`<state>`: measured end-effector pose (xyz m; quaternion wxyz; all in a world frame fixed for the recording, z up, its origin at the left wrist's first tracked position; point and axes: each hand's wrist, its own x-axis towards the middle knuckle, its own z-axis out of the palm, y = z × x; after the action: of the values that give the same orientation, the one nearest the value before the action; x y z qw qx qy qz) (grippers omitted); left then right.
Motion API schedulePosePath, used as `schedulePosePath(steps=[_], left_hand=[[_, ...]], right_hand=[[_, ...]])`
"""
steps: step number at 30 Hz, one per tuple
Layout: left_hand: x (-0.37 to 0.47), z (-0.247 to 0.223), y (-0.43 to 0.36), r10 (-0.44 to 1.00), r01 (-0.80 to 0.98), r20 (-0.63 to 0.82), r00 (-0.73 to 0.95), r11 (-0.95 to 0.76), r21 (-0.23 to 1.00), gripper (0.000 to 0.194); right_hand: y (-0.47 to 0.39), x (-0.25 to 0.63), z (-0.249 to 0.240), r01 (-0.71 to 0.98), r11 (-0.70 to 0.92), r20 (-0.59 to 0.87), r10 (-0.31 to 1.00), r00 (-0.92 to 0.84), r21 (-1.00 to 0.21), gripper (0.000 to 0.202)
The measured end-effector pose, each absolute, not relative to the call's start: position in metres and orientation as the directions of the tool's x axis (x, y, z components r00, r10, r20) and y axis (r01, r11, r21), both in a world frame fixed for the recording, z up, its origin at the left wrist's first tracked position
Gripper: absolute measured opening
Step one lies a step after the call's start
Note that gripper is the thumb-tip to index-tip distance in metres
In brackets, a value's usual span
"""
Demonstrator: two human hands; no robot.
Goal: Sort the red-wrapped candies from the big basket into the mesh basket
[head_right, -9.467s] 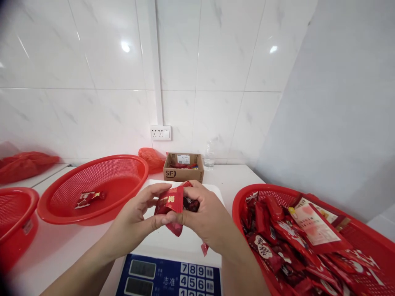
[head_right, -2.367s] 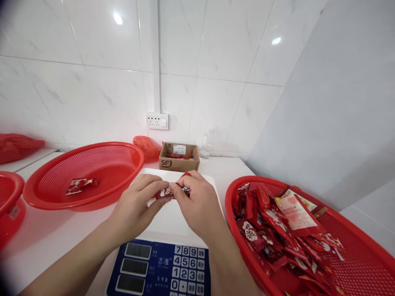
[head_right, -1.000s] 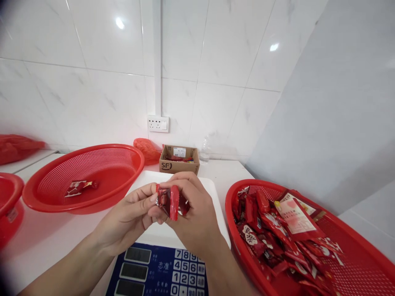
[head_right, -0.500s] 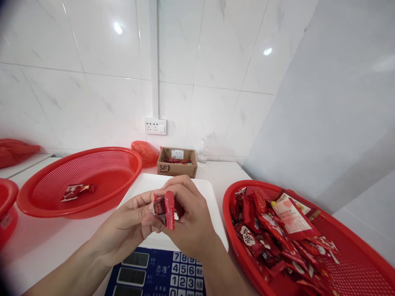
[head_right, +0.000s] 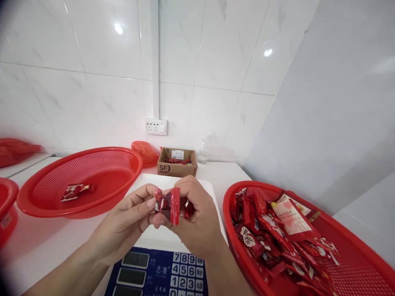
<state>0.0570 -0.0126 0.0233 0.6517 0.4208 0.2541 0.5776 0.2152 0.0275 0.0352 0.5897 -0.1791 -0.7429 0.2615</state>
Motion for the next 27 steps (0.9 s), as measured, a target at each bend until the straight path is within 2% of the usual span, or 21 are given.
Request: schedulePosePath(steps=[1,3,5,9,11,14,16,22,27], left_hand=[[0.056,0.023,-0.013,0.962,-0.521,0.193,0.193,-0.066,0.851,0.021],[0.053,0.022,-0.016,0.936,-0.441,0.290,0.199,-0.179,0.879,0.037],[0.052,0.022,-0.020,0.908,-0.282,0.365,0.207,-0.302,0.911,0.047],[0.054,0.026,-0.027,0.898,0.063,0.432,0.089,-0.438,0.897,0.032],[0.055,0.029,-0.028,0.879,0.160,0.474,0.063,-0.477,0.864,0.026],[0.054,0.031,-0.027,0.823,0.284,0.564,0.060,-0.556,0.781,0.027],[0.054,0.032,-0.028,0.779,0.368,0.624,0.064,-0.600,0.711,0.027],[0.054,0.034,-0.030,0.706,0.525,0.702,0.098,-0.635,0.566,0.028],[0.054,0.030,-0.027,0.661,0.528,0.741,0.118,-0.674,0.517,0.024]], right_hand=[[0.027,0.215,0.036,-0.047,0.803,0.788,0.570,-0.233,-0.594,0.039],[0.027,0.215,0.036,-0.059,0.795,0.783,0.576,-0.235,-0.603,0.036],[0.027,0.215,0.037,-0.073,0.761,0.750,0.611,-0.252,-0.644,0.035],[0.028,0.216,0.038,-0.078,0.710,0.696,0.653,-0.298,-0.700,0.038],[0.029,0.217,0.038,-0.079,0.710,0.693,0.647,-0.319,-0.700,0.041],[0.029,0.217,0.038,-0.076,0.704,0.681,0.646,-0.346,-0.706,0.046],[0.028,0.216,0.038,-0.076,0.709,0.684,0.638,-0.352,-0.701,0.042],[0.025,0.212,0.035,-0.127,0.747,0.741,0.594,-0.314,-0.652,0.035],[0.024,0.214,0.033,-0.177,0.653,0.668,0.659,-0.346,-0.736,0.031]])
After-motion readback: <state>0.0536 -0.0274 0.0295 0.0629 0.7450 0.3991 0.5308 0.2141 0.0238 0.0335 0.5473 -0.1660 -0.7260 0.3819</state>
